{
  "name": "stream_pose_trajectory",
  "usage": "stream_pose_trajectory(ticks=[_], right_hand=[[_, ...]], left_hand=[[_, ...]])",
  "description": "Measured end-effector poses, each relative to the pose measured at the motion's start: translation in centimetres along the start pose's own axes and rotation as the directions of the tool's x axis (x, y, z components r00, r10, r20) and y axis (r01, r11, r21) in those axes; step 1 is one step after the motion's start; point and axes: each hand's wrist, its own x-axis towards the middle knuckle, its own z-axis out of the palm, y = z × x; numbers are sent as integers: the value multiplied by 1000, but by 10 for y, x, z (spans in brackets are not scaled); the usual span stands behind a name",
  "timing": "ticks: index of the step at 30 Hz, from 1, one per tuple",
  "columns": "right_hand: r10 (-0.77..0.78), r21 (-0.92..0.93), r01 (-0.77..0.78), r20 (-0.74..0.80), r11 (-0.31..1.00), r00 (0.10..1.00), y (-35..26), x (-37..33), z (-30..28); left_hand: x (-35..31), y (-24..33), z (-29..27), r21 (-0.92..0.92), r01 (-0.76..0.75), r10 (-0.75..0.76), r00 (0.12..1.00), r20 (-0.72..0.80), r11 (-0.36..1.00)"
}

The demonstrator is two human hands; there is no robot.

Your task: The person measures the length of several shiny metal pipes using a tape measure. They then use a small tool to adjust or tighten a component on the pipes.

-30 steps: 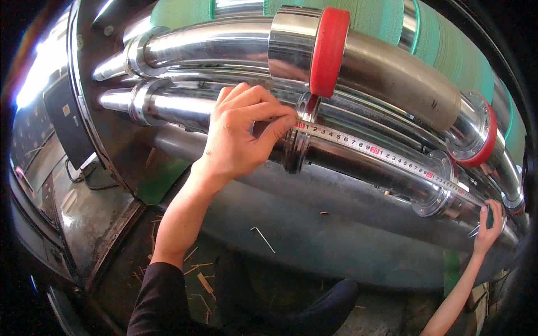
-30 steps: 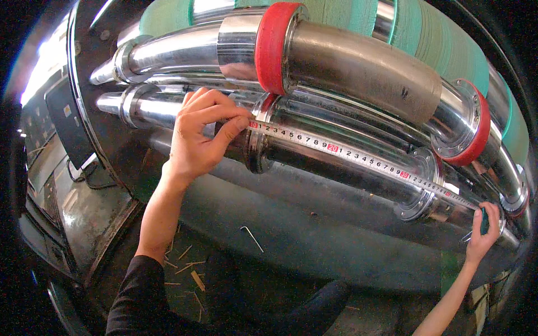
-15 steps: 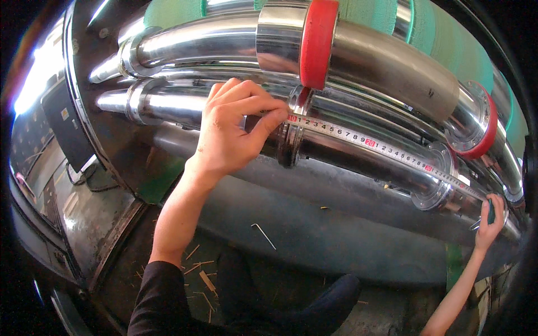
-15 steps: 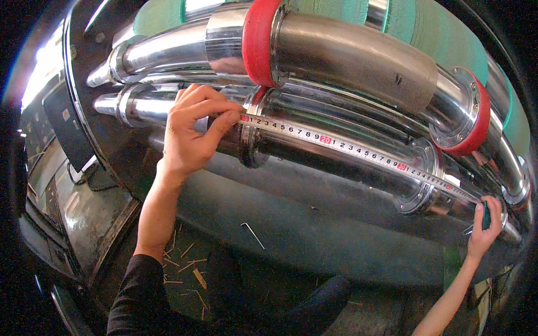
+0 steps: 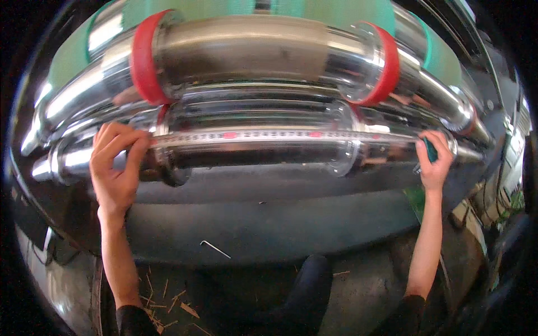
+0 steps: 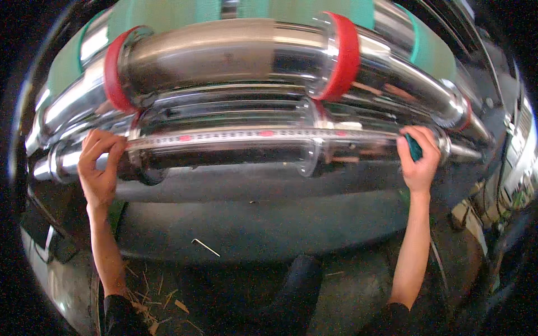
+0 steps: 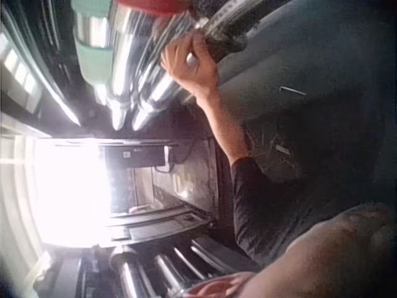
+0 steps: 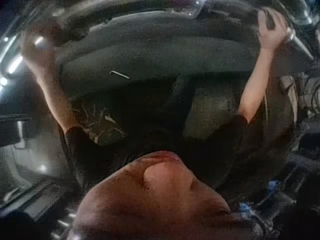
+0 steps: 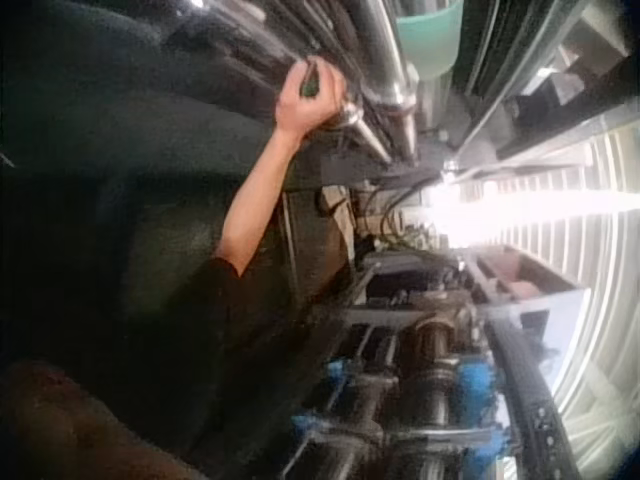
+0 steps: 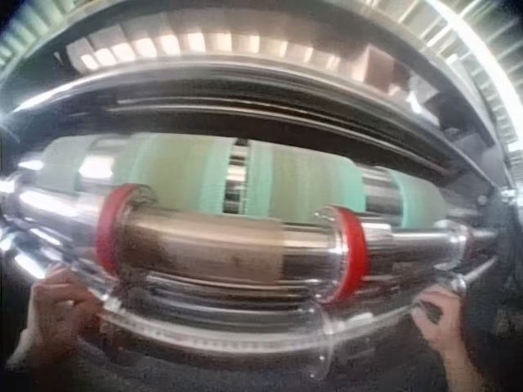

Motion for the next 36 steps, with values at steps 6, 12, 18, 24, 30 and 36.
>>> stream_pose_trajectory(ticks=[6,12,18,24,30,36], right_hand=[[1,13,-1,-12,1000,1000,1,-2,-7],[3,27,-3,-8,1000,1000,0,-2,-8],[16,20,-16,-15,1000,1000,-1,-5,-8],[8,27,-8,-18,1000,1000,3,-4,-7],[1,-9,-1,-16,1000,1000,7,-3,-6],[158,89,-197,328,976,932,-34,-73,10]], left_hand=[[-1,0,9,-50,10,-10,1000,9,999],[-2,-2,9,-60,21,-22,1000,-9,998],[-4,-3,9,-54,22,-22,1000,1,998],[-3,-4,10,-65,17,-17,1000,5,998],[-1,-4,3,-52,26,-24,999,38,998],[-6,-45,-57,89,149,-158,983,99,985]])
